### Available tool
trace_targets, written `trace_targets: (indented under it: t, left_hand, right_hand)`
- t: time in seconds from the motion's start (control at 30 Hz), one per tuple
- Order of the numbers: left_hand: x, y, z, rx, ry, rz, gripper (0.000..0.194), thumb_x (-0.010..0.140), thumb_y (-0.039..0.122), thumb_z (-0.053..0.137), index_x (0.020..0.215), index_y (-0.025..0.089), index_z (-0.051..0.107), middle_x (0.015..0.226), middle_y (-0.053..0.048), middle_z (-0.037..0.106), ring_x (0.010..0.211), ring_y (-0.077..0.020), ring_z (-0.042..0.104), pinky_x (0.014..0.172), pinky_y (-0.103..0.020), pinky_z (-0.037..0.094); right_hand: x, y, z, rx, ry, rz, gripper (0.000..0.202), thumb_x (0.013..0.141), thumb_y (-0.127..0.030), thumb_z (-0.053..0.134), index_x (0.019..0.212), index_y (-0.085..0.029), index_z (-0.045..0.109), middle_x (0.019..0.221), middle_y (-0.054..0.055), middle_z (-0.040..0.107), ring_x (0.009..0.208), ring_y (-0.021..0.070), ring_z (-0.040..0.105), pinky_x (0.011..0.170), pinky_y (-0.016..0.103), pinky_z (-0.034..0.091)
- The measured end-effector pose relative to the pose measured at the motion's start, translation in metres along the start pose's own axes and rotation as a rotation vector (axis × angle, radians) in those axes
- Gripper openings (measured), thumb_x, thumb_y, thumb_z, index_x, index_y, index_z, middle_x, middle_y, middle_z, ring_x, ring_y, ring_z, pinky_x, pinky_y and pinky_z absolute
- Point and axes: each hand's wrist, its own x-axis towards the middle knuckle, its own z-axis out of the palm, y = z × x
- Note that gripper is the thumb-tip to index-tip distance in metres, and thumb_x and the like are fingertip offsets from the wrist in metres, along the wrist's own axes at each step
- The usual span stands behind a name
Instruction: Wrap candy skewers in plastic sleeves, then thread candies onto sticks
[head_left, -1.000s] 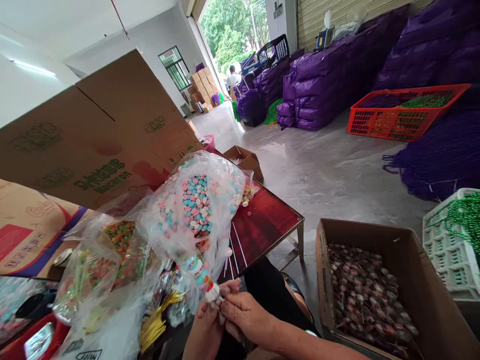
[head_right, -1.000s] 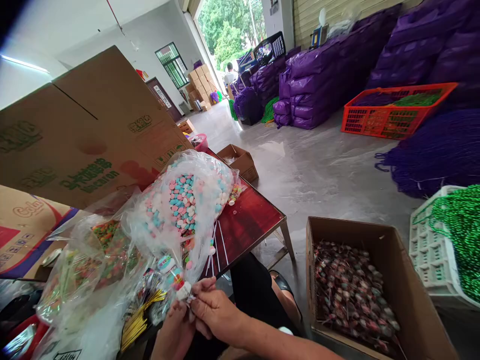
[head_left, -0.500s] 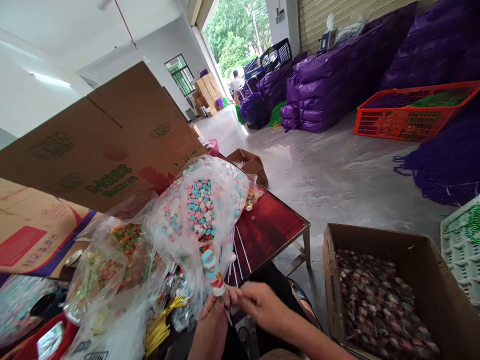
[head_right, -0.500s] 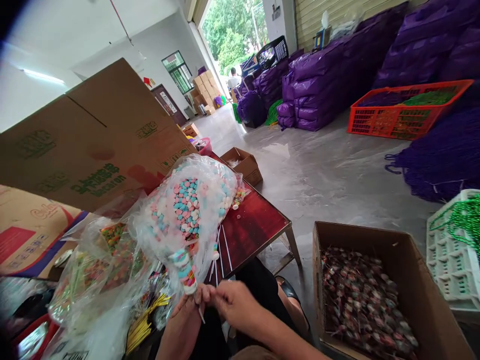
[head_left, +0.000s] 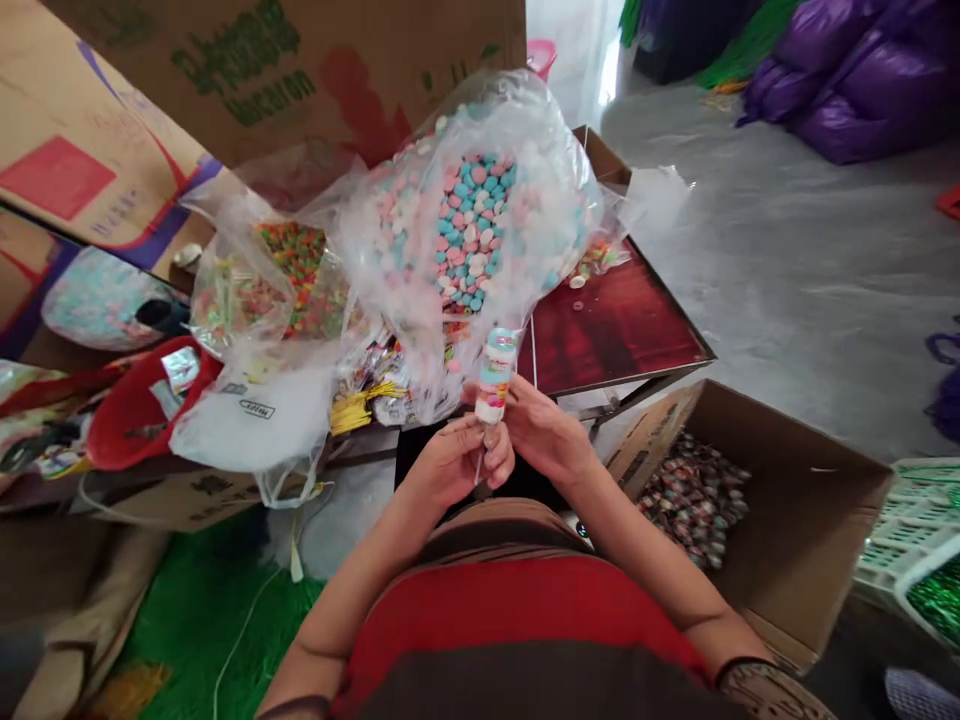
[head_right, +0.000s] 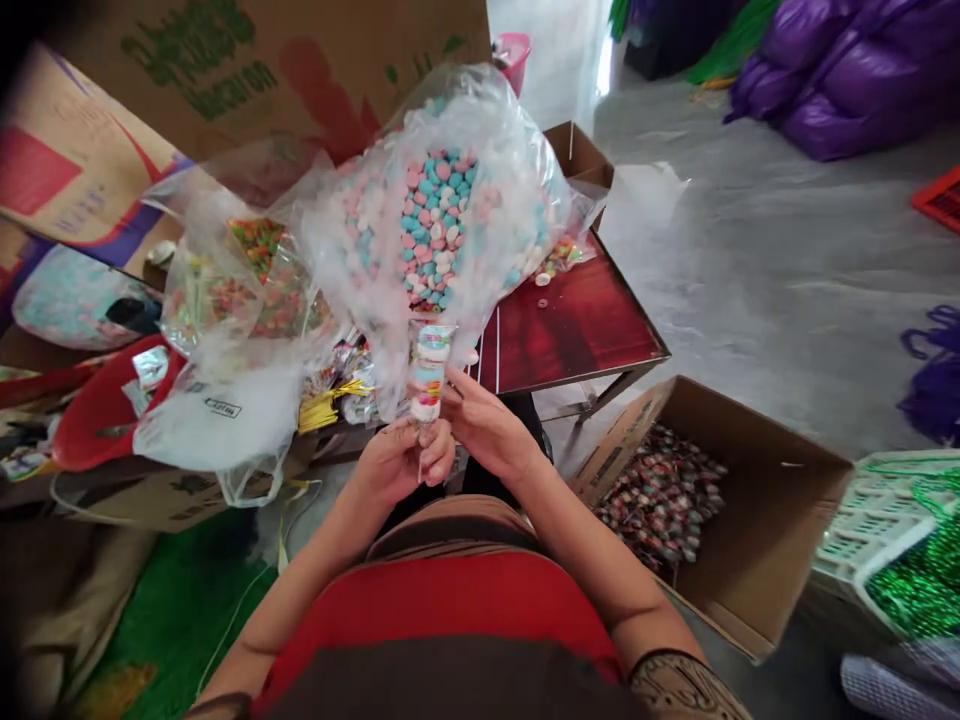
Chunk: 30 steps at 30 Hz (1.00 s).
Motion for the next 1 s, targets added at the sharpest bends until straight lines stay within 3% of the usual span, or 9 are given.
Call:
trace_targets:
  t: [0.2, 0.33, 0.43, 0.6, 0.7, 0.77, 0.87, 0.93, 1.0]
  left_hand:
    - [-0.006, -0.015, -0.019, 0.048, 0.003, -0.014, 0.054, 0.07, 0.062, 0.086, 0.073, 0.019, 0.054, 0.054, 0.008, 0.042, 0.04, -0.0055, 0.036, 0.042, -0.023, 0.026]
    - [-0.004, -0.022, -0.039, 0.445, 0.26, 0.232, 0.049, 0.082, 0.066, 0.074, 0.087, 0.019, 0.062, 0.057, 0.007, 0.048, 0.046, -0.0077, 0.039, 0.05, -0.023, 0.029]
    - [-0.008, -0.021, -0.05, 0.59, 0.402, 0.389, 0.043, 0.083, 0.06, 0.076, 0.085, 0.018, 0.065, 0.063, 0.003, 0.054, 0.055, -0.0088, 0.042, 0.058, -0.025, 0.031]
    - [-0.031, -0.015, -0.057, 0.073, -0.039, 0.12, 0.054, 0.077, 0.071, 0.077, 0.082, 0.018, 0.062, 0.055, 0.009, 0.034, 0.043, -0.0058, 0.024, 0.045, -0.024, 0.021]
    - [-0.04, -0.014, -0.06, -0.045, -0.122, 0.069, 0.057, 0.074, 0.071, 0.078, 0.085, 0.018, 0.061, 0.056, 0.011, 0.032, 0.043, -0.0052, 0.022, 0.043, -0.023, 0.022]
    - [-0.042, -0.014, -0.065, 0.084, -0.012, 0.179, 0.055, 0.082, 0.073, 0.069, 0.088, 0.019, 0.06, 0.056, 0.01, 0.034, 0.045, -0.0064, 0.027, 0.046, -0.023, 0.025]
    - [-0.042, -0.013, -0.081, 0.463, 0.326, 0.384, 0.045, 0.09, 0.064, 0.064, 0.083, 0.02, 0.058, 0.061, 0.006, 0.045, 0.053, -0.0076, 0.035, 0.053, -0.024, 0.029]
    - [-0.044, -0.012, -0.094, 0.577, 0.47, 0.454, 0.039, 0.091, 0.057, 0.066, 0.081, 0.02, 0.058, 0.062, 0.006, 0.048, 0.055, -0.0078, 0.037, 0.055, -0.024, 0.029]
    - [-0.047, -0.009, -0.108, 0.417, 0.502, 0.509, 0.039, 0.09, 0.057, 0.068, 0.084, 0.02, 0.06, 0.058, 0.007, 0.045, 0.05, -0.0075, 0.036, 0.05, -0.022, 0.028]
  right_hand:
    - [0.014, 0.005, 0.008, -0.156, 0.116, -0.021, 0.051, 0.071, -0.062, 0.087, 0.097, -0.022, 0.069, 0.089, 0.003, 0.075, 0.087, 0.0194, 0.073, 0.09, 0.039, 0.059]
    - [0.021, 0.026, 0.014, -0.31, 0.356, -0.142, 0.048, 0.069, -0.059, 0.089, 0.094, -0.023, 0.071, 0.088, 0.003, 0.078, 0.078, 0.0172, 0.071, 0.082, 0.035, 0.061]
    - [0.021, 0.03, 0.022, -0.512, 0.412, -0.253, 0.044, 0.074, -0.058, 0.087, 0.096, -0.023, 0.072, 0.091, 0.004, 0.079, 0.085, 0.0189, 0.073, 0.089, 0.038, 0.061]
    - [0.019, 0.0, 0.03, -0.567, 0.088, -0.028, 0.051, 0.065, -0.055, 0.094, 0.097, -0.021, 0.074, 0.093, 0.006, 0.078, 0.069, 0.016, 0.069, 0.064, 0.033, 0.06]
    - [0.028, -0.004, 0.036, -0.55, -0.01, 0.06, 0.042, 0.069, -0.051, 0.093, 0.087, -0.019, 0.073, 0.082, 0.004, 0.074, 0.055, 0.0113, 0.061, 0.049, 0.026, 0.051]
    - [0.038, 0.007, 0.041, -0.554, 0.068, 0.0, 0.036, 0.073, -0.048, 0.091, 0.085, -0.021, 0.071, 0.076, 0.0, 0.071, 0.048, 0.0073, 0.054, 0.043, 0.021, 0.044]
    - [0.054, 0.029, 0.049, -0.598, 0.171, -0.107, 0.037, 0.074, -0.051, 0.09, 0.089, -0.024, 0.069, 0.076, -0.003, 0.07, 0.048, 0.0063, 0.051, 0.042, 0.02, 0.044]
    - [0.068, 0.037, 0.052, -0.676, 0.103, -0.089, 0.035, 0.077, -0.052, 0.088, 0.09, -0.025, 0.07, 0.078, -0.003, 0.071, 0.052, 0.0081, 0.055, 0.047, 0.022, 0.05]
    - [0.084, 0.039, 0.052, -0.773, -0.042, -0.021, 0.034, 0.082, -0.053, 0.083, 0.1, -0.026, 0.073, 0.088, 0.001, 0.075, 0.062, 0.0122, 0.064, 0.055, 0.026, 0.056]
